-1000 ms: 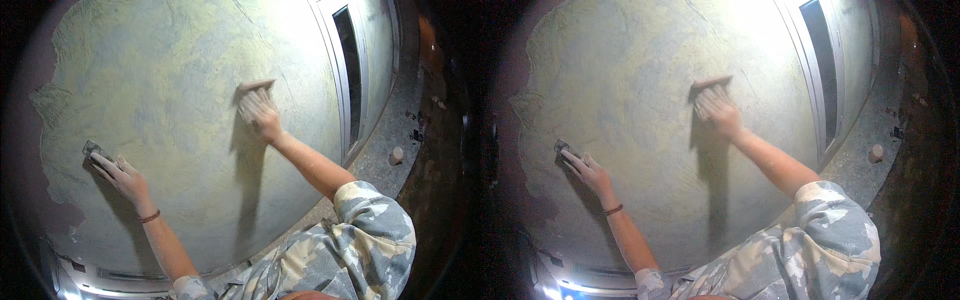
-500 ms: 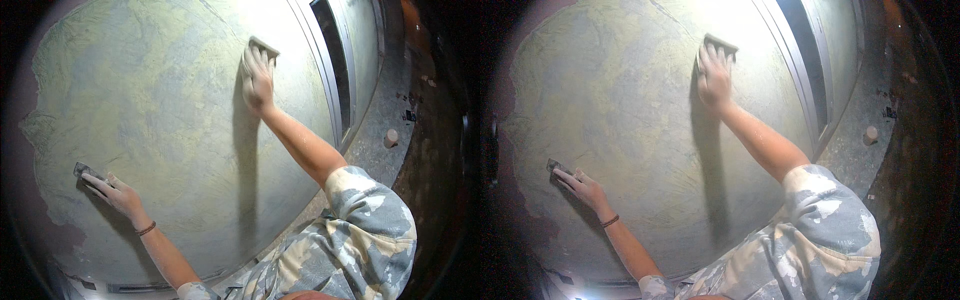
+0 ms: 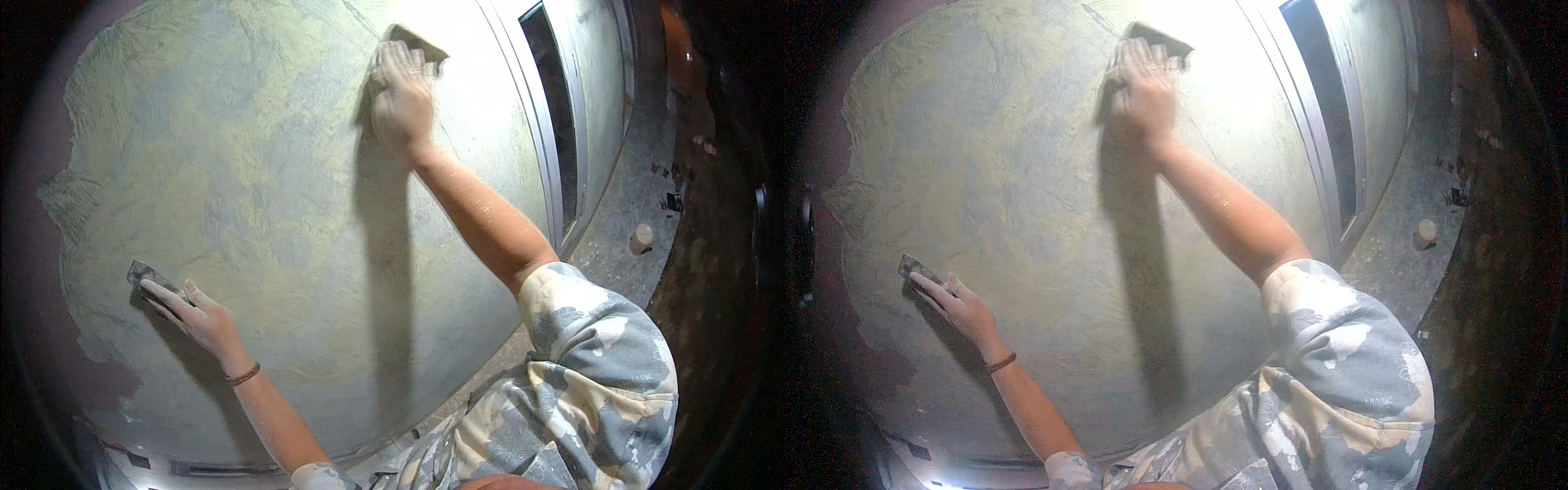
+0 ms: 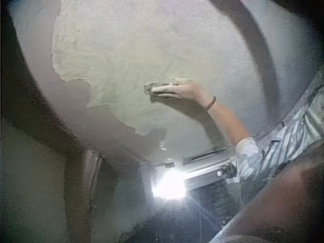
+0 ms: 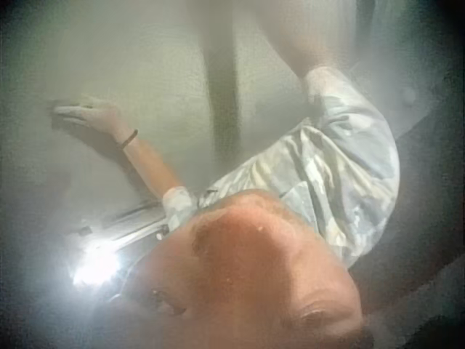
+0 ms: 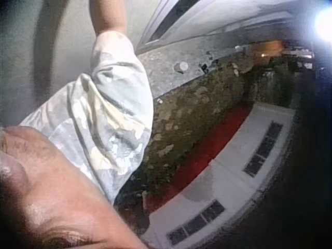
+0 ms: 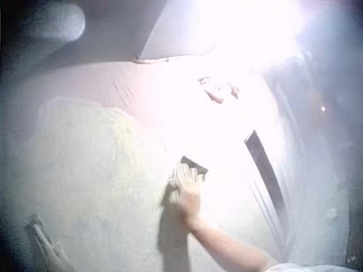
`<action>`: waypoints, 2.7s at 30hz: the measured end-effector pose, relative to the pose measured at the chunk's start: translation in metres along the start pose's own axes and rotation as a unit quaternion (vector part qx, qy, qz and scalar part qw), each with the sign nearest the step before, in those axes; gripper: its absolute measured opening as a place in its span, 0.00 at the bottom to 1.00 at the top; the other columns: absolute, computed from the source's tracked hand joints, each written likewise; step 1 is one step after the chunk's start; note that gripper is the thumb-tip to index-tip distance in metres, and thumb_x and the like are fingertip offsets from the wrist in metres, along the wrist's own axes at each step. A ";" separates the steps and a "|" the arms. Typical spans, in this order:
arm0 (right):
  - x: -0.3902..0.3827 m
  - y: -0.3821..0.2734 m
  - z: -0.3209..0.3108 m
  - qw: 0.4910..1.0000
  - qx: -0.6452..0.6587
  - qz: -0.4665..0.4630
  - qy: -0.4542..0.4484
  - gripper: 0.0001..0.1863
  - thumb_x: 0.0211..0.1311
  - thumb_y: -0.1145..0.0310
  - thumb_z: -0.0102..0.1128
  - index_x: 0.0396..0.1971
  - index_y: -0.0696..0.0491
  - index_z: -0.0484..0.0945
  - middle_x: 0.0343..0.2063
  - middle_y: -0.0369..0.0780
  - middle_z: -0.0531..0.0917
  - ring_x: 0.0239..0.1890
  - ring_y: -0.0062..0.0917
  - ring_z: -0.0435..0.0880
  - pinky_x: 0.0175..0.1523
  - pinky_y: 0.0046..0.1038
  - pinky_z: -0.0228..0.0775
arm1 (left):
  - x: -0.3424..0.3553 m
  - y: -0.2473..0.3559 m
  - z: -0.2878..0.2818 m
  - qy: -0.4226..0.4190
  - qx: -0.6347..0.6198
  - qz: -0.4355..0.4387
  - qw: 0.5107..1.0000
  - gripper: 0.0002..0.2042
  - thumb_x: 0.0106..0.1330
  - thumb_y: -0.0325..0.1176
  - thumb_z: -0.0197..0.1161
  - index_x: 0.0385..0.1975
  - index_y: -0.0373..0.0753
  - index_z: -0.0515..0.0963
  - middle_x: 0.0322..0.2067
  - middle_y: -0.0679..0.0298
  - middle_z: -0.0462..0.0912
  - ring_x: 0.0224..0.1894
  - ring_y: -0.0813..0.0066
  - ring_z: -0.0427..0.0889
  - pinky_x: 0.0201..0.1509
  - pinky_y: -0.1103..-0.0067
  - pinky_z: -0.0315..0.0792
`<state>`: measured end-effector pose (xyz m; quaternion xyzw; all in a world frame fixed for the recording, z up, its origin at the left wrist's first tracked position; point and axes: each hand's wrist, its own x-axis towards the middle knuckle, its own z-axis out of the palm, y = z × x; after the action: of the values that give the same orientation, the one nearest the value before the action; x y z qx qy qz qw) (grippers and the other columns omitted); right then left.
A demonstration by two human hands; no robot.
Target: The person applies plaster to a wall using a trowel and a smaller tool, smoothing the surface in repeated strokes. The person works on a large vertical wall section, spreading and leveling the material across the surface.
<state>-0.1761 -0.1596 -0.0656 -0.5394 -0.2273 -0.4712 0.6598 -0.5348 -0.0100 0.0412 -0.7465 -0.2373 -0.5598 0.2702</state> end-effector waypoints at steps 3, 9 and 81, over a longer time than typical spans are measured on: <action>-0.045 -0.012 -0.004 0.979 0.008 -0.158 -0.132 0.25 0.70 0.63 0.55 0.65 0.50 0.77 0.70 0.45 0.73 0.75 0.48 0.63 0.80 0.54 0.43 | 0.000 0.002 -0.002 0.006 -0.008 0.006 1.000 0.32 0.80 0.35 0.47 0.79 0.35 0.44 0.76 0.40 0.51 0.78 0.41 0.50 0.79 0.58 0.53; -0.013 0.032 -0.027 0.999 0.032 -0.016 0.001 0.23 0.73 0.67 0.48 0.64 0.59 0.76 0.69 0.50 0.72 0.76 0.51 0.60 0.81 0.52 0.39 | 0.001 0.000 -0.002 0.007 0.005 0.008 1.000 0.32 0.80 0.36 0.47 0.79 0.37 0.44 0.77 0.40 0.50 0.78 0.41 0.51 0.79 0.58 0.53; 0.103 -0.209 0.091 0.822 0.094 -0.518 -0.217 0.24 0.59 0.60 0.60 0.57 0.49 0.82 0.75 0.36 0.66 0.79 0.34 0.55 0.81 0.53 0.42 | -0.001 0.005 -0.013 -0.028 -0.046 -0.039 0.998 0.35 0.76 0.31 0.52 0.79 0.34 0.44 0.77 0.40 0.49 0.78 0.37 0.46 0.81 0.54 0.47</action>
<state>-0.2918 -0.1088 0.1508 -0.3663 -0.6534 -0.5907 0.3000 -0.5408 -0.0220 0.0425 -0.7643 -0.2472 -0.5587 0.2066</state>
